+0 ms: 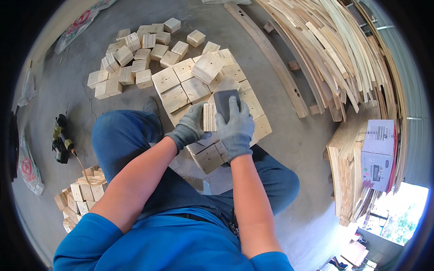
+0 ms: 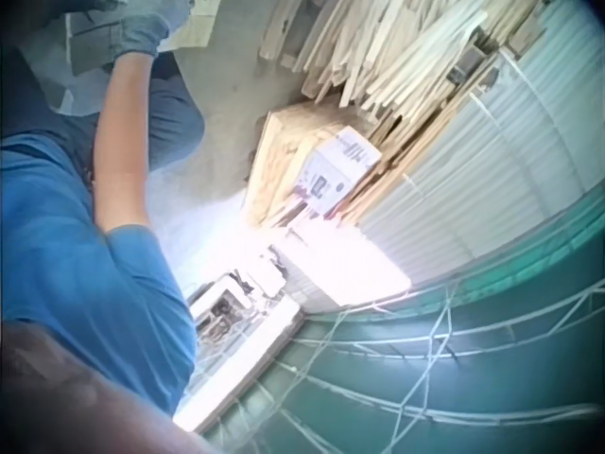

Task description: The person sits on the floor and sands small wooden blocks using a sanding block. They pick up each block, sand its surfaces, and place it on a pile of finished pieces. The process is repeated for multiple blocks.

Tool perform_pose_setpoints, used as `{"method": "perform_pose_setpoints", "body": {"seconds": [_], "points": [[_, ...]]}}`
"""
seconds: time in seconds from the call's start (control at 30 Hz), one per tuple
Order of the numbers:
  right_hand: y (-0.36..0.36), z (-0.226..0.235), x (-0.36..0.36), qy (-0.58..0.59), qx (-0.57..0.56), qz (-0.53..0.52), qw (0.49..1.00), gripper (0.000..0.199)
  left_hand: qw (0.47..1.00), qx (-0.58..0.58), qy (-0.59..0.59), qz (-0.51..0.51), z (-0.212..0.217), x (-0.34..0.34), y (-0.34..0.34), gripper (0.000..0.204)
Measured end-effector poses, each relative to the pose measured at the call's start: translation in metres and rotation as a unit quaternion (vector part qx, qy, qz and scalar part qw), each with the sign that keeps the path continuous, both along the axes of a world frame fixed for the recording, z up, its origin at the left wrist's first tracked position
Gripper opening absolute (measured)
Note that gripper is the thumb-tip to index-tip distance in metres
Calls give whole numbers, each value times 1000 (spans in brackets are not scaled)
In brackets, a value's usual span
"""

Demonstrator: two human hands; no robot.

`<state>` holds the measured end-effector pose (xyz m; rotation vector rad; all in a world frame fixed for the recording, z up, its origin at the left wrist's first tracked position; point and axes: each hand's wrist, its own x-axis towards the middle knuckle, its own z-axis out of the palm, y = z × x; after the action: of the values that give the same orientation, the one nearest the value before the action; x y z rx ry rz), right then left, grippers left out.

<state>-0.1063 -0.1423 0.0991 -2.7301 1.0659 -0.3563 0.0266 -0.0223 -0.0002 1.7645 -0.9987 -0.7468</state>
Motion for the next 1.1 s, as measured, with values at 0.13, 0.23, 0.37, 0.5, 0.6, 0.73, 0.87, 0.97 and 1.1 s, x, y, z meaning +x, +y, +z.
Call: {"method": "perform_pose_setpoints", "body": {"seconds": [0.13,0.23,0.37,0.5,0.6,0.73,0.87,0.97,1.1], "points": [[-12,-1,13,-18,17,-7,1000,76,998,-53,18,-9,-18,1,-4,105],[4,2,-3,-19,23,-9,1000,76,999,-36,-1,-6,-18,0,-4,104],[43,9,-47,4,26,11,1000,79,999,-17,-34,-4,-9,0,0,102],[73,6,-89,6,9,35,999,82,999,-26,-29,4,-1,-1,0,99],[71,5,-90,-1,8,45,999,82,999,-18,-23,14,-10,-3,-2,98],[45,3,-60,-27,-1,53,998,80,1000,1,-9,14,-3,-3,-1,100],[0,-3,-8,-20,9,19,1000,78,1000,5,-4,16,7,-1,3,101],[-17,6,16,-23,56,-7,998,76,1000,-18,-1,22,-6,-1,-1,101],[-15,-4,0,-53,41,7,998,75,999,-40,-8,10,-5,-3,-4,100]]}}
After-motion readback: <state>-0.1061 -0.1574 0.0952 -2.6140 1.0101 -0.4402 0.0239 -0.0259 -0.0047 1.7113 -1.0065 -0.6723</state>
